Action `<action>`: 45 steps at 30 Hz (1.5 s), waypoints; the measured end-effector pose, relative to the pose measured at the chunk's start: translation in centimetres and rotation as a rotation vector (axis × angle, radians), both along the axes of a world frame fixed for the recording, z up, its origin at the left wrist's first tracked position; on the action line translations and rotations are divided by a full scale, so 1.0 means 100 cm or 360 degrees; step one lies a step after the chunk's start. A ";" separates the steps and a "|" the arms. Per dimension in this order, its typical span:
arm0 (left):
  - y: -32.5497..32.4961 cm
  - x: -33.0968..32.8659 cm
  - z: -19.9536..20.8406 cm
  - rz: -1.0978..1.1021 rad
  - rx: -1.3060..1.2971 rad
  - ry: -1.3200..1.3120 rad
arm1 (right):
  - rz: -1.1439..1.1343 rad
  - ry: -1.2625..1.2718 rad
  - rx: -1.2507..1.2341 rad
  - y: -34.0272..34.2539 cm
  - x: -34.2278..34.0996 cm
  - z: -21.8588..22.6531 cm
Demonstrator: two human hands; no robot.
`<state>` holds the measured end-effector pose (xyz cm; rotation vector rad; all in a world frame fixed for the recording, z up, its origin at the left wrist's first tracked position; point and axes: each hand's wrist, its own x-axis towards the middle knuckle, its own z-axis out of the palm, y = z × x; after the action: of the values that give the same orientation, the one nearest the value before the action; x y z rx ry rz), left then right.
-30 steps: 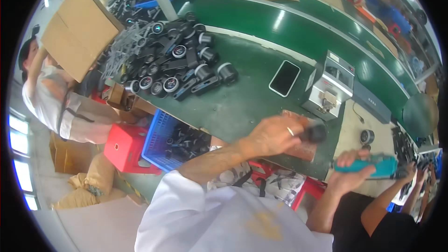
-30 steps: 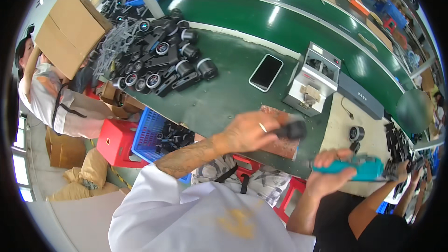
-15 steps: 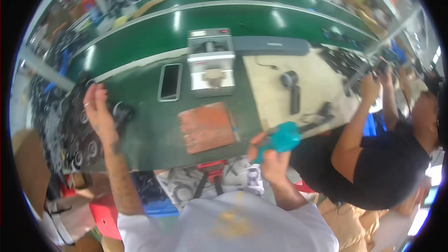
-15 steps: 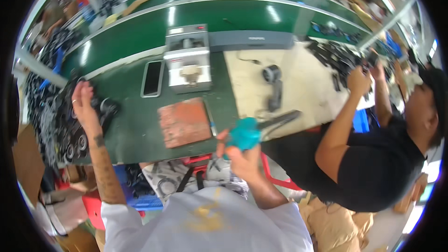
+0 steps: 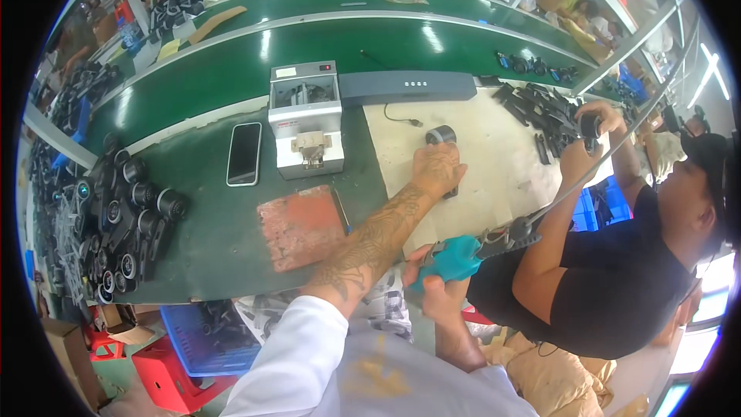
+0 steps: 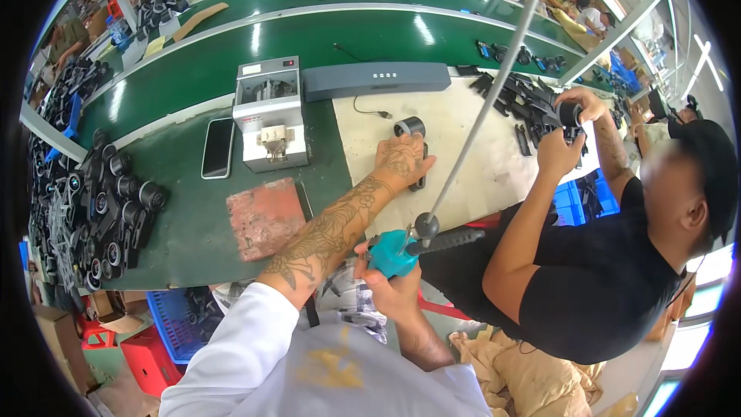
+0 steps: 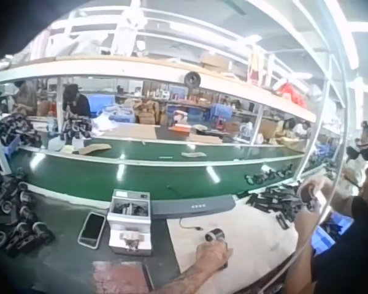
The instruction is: Assembling small electronic components on a production line using an electric screwdriver.
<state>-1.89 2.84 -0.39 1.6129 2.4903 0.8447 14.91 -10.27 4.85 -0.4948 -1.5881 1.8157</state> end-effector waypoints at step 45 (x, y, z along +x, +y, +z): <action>-0.298 0.051 0.004 0.0235 0.2011 -0.3708 | -0.0056 0.0039 0.0869 -0.081 -0.053 -0.025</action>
<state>3.21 -26.94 0.03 -0.3420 0.1793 2.2011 9.65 -18.32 2.35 -0.2409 -1.9446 1.2748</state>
